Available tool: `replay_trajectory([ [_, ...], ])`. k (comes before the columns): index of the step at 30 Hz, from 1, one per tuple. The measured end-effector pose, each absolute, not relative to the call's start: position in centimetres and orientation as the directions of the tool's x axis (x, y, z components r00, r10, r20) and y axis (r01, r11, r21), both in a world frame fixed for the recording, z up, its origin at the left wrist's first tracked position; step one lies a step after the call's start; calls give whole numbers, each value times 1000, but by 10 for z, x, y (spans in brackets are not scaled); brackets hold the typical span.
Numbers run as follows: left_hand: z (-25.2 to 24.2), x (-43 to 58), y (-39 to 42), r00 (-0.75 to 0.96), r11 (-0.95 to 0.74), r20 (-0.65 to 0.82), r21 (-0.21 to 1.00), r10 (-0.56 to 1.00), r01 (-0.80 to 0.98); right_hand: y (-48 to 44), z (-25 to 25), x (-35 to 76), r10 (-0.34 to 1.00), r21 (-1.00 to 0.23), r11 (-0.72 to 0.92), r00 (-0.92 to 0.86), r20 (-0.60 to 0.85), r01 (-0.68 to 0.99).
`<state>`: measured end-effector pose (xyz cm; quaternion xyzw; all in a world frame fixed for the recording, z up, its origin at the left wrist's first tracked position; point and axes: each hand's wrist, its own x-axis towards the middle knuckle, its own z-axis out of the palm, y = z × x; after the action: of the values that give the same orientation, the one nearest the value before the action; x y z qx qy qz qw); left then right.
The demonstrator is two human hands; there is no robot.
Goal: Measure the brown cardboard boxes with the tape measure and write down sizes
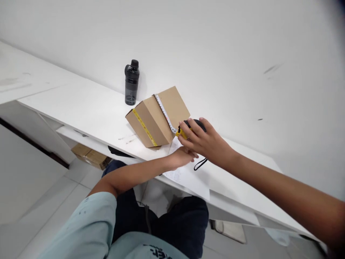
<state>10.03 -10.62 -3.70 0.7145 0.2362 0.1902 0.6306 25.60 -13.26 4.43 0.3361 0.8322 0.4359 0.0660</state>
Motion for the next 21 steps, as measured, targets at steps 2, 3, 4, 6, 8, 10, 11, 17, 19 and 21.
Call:
replay_trajectory([
  [2, -29, 79, -121, 819, -267, 11, 948, 573, 174, -128, 40, 253, 621, 719, 437, -759, 193, 541],
  [3, -20, 65, -122, 790, -399, 75, 889, 608, 223, -125, 37, 252, 626, 702, 447, -755, 198, 555],
  [4, -7, 53, -119, 738, -530, 169, 799, 654, 286, -122, 35, 250, 631, 686, 449, -747, 210, 572],
  [6, 23, 36, -93, 558, -682, 405, 540, 724, 493, -115, 32, 248, 631, 648, 450, -732, 255, 614],
  [8, 50, 31, -49, 453, -654, 505, 351, 735, 670, -107, 30, 247, 605, 624, 457, -736, 305, 634],
  [10, 64, 34, 1, 512, -612, 395, 184, 763, 769, -100, 29, 246, 559, 639, 462, -761, 329, 615],
  [11, 65, 35, 24, 537, -593, 321, 107, 780, 798, -97, 29, 244, 539, 656, 456, -773, 334, 601],
  [17, 44, 30, 77, 550, -548, 9, 81, 835, 832, -82, 28, 237, 504, 733, 355, -779, 372, 580],
  [19, 41, 29, 76, 551, -550, 15, 85, 834, 831, -81, 25, 238, 503, 725, 353, -774, 386, 591],
  [21, 41, 30, 75, 546, -545, 9, 83, 838, 834, -82, 22, 240, 519, 710, 354, -760, 392, 608],
])
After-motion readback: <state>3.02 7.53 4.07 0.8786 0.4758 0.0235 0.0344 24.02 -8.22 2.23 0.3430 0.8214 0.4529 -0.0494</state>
